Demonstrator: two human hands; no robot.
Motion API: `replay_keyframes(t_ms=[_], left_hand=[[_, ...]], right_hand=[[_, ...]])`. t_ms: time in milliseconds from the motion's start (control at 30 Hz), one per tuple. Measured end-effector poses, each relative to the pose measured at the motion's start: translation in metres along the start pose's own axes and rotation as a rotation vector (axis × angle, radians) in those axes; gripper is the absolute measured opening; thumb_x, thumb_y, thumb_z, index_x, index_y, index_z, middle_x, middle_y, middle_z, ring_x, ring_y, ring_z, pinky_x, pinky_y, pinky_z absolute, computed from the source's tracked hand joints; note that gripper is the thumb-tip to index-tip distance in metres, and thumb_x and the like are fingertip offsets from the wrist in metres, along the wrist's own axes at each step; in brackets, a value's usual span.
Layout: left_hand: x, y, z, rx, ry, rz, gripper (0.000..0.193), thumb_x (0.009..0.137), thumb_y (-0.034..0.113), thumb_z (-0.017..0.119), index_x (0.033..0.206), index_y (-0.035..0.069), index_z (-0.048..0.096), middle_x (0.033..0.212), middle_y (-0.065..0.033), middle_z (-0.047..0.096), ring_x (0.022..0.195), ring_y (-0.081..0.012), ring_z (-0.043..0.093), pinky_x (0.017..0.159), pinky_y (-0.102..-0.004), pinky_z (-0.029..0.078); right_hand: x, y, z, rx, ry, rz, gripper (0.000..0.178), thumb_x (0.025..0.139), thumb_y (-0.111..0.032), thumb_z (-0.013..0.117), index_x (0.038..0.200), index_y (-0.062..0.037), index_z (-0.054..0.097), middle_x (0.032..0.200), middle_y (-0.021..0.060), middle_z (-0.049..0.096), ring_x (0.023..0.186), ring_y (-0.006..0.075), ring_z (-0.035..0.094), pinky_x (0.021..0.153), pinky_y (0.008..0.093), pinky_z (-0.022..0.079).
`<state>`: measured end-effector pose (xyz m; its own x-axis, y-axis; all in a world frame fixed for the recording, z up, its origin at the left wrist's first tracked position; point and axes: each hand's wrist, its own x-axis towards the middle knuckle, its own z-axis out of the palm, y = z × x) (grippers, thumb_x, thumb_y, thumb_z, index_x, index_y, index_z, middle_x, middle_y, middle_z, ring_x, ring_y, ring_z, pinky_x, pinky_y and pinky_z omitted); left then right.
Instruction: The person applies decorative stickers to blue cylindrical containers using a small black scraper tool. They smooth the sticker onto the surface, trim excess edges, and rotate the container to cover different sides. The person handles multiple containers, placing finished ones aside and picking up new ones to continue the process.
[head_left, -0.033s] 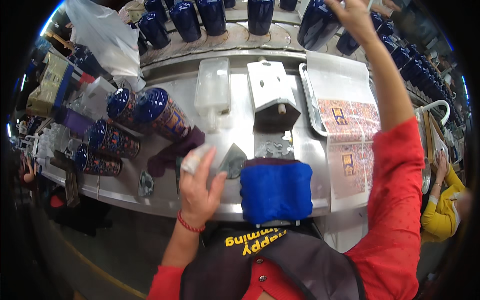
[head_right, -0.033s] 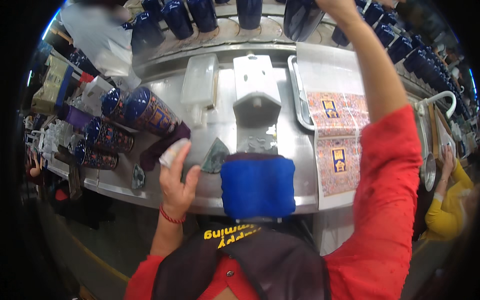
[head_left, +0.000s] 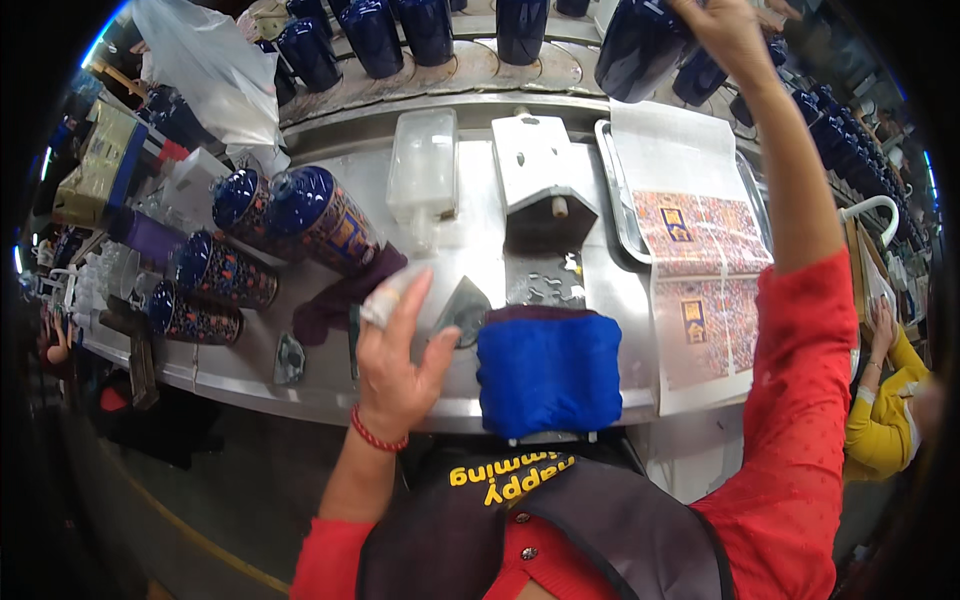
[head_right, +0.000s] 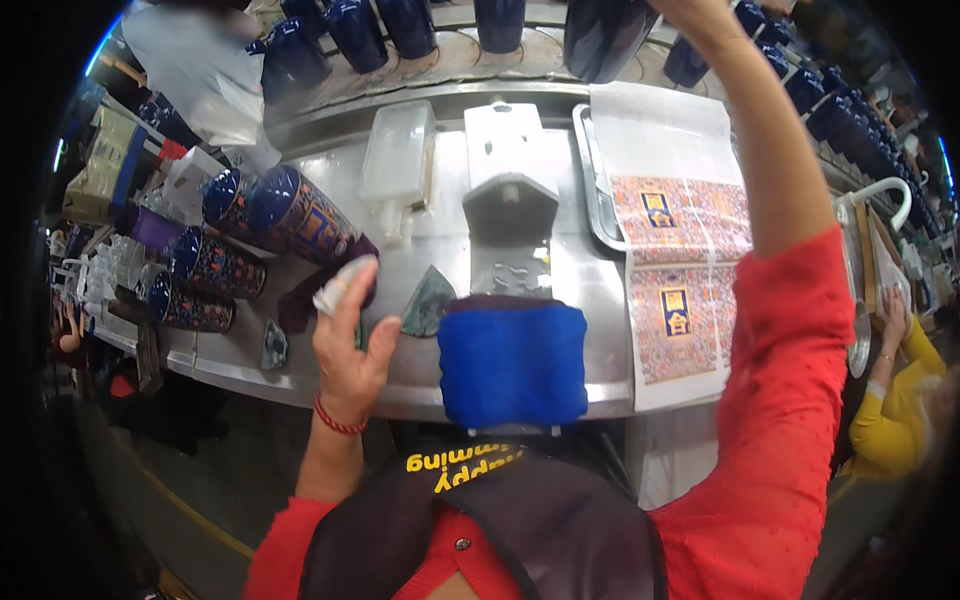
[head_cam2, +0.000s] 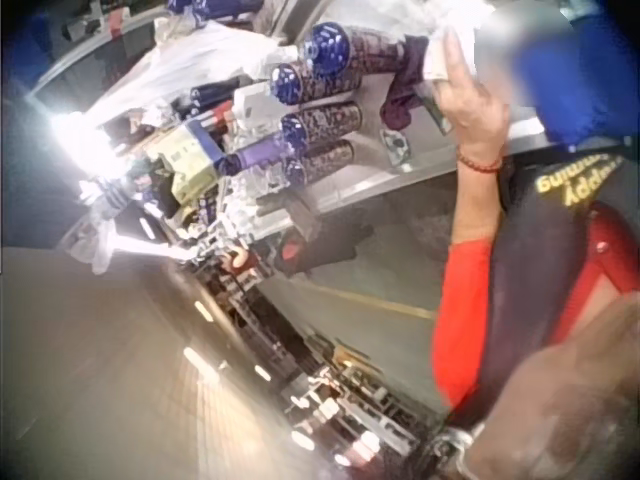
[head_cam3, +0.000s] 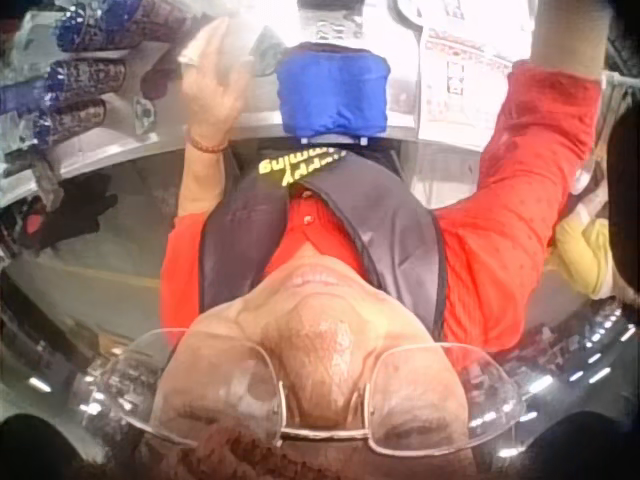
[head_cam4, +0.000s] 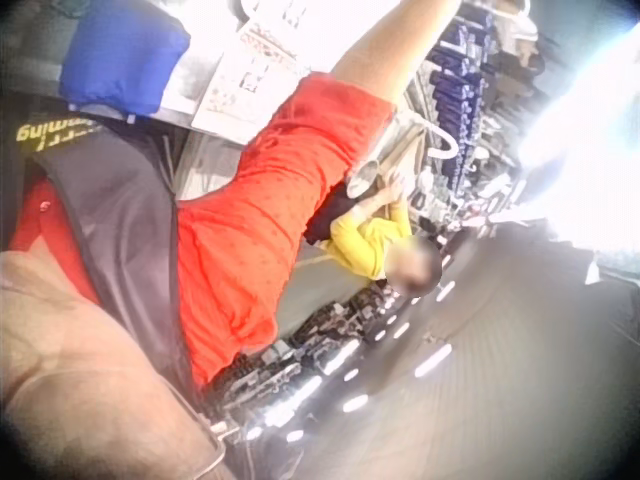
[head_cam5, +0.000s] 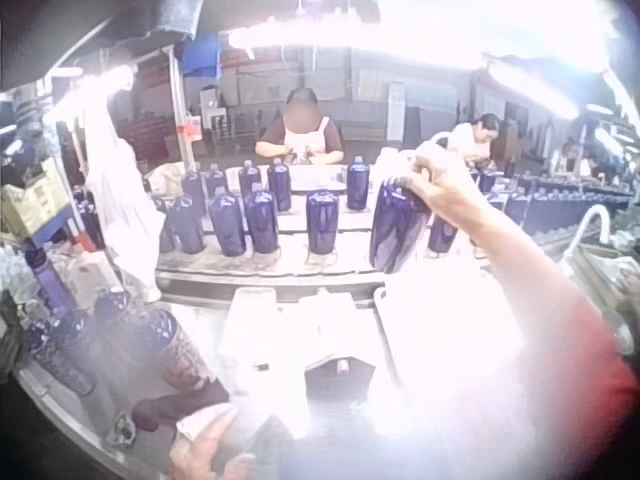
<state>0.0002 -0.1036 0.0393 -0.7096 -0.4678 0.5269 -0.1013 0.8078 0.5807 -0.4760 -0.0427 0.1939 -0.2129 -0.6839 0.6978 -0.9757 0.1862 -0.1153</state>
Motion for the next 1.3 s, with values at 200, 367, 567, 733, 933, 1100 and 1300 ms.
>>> replay_keyframes(t_ms=[200,367,567,733,933,1100,1300], left_hand=[[0.093,0.069,0.025,-0.359,0.074,0.402,0.103,0.083,0.036,0.085,0.157,-0.003,0.026,0.155,-0.0219,0.041,0.133,-0.0311,0.054,0.110,-0.0405,0.045],[0.078,0.102,0.044,-1.270,-0.342,-0.073,0.102,0.079,0.042,0.087,0.152,-0.003,0.032,0.131,-0.0148,0.059,0.118,-0.0195,0.060,0.102,-0.0322,0.048],[0.018,0.090,0.084,-1.979,-0.508,-0.656,0.077,0.096,0.060,0.056,0.142,-0.002,0.049,0.122,-0.0212,0.068,0.105,-0.0328,0.071,0.092,-0.0421,0.060],[0.006,0.080,0.108,-2.331,-0.487,-0.820,0.089,0.097,0.072,0.042,0.142,-0.004,0.049,0.121,-0.0329,0.064,0.105,-0.0446,0.069,0.089,-0.0510,0.060],[0.008,0.075,0.118,-2.398,-0.463,-0.859,0.091,0.097,0.074,0.039,0.139,-0.005,0.050,0.117,-0.0390,0.063,0.101,-0.0481,0.070,0.086,-0.0532,0.061],[0.017,0.083,0.121,-2.398,-0.529,-0.785,0.087,0.099,0.070,0.040,0.143,-0.004,0.046,0.121,-0.0392,0.060,0.105,-0.0482,0.068,0.092,-0.0529,0.058],[0.032,0.097,0.125,-2.176,-0.501,-0.872,0.076,0.100,0.066,0.044,0.132,-0.002,0.055,0.111,-0.0250,0.070,0.094,-0.0416,0.073,0.081,-0.0511,0.063]], right_hand=[[-0.066,-0.150,-0.104,0.951,-0.101,0.021,0.013,0.100,-0.015,0.068,0.092,-0.0049,0.064,0.083,-0.0003,0.065,0.071,0.0055,0.058,0.065,0.0185,0.048],[-0.121,-0.167,-0.095,1.065,-0.256,0.094,0.035,0.102,-0.035,0.064,0.114,-0.0024,0.069,0.101,0.0069,0.071,0.091,0.0109,0.067,0.076,0.0251,0.054],[-0.193,-0.143,-0.029,1.326,-0.567,0.610,0.029,0.104,-0.029,0.063,0.118,-0.0037,0.065,0.101,0.0013,0.068,0.089,0.0055,0.064,0.078,0.0220,0.055],[-0.227,-0.137,0.007,1.356,-0.512,0.828,0.035,0.103,-0.035,0.061,0.120,-0.0039,0.066,0.107,0.0057,0.069,0.093,0.0122,0.066,0.082,0.0269,0.055],[-0.228,-0.130,0.028,1.311,-0.588,1.011,0.030,0.101,-0.026,0.061,0.119,-0.0028,0.066,0.103,0.0077,0.070,0.091,0.0148,0.069,0.078,0.0280,0.057],[-0.235,-0.116,0.027,1.426,-0.573,0.955,0.033,0.101,-0.025,0.062,0.124,-0.0018,0.066,0.108,0.0082,0.071,0.094,0.0149,0.069,0.078,0.0281,0.057],[-0.241,-0.093,0.008,1.577,-0.520,0.939,0.038,0.099,-0.027,0.068,0.127,-0.0018,0.065,0.109,0.0087,0.071,0.093,0.0146,0.069,0.078,0.0266,0.058]])
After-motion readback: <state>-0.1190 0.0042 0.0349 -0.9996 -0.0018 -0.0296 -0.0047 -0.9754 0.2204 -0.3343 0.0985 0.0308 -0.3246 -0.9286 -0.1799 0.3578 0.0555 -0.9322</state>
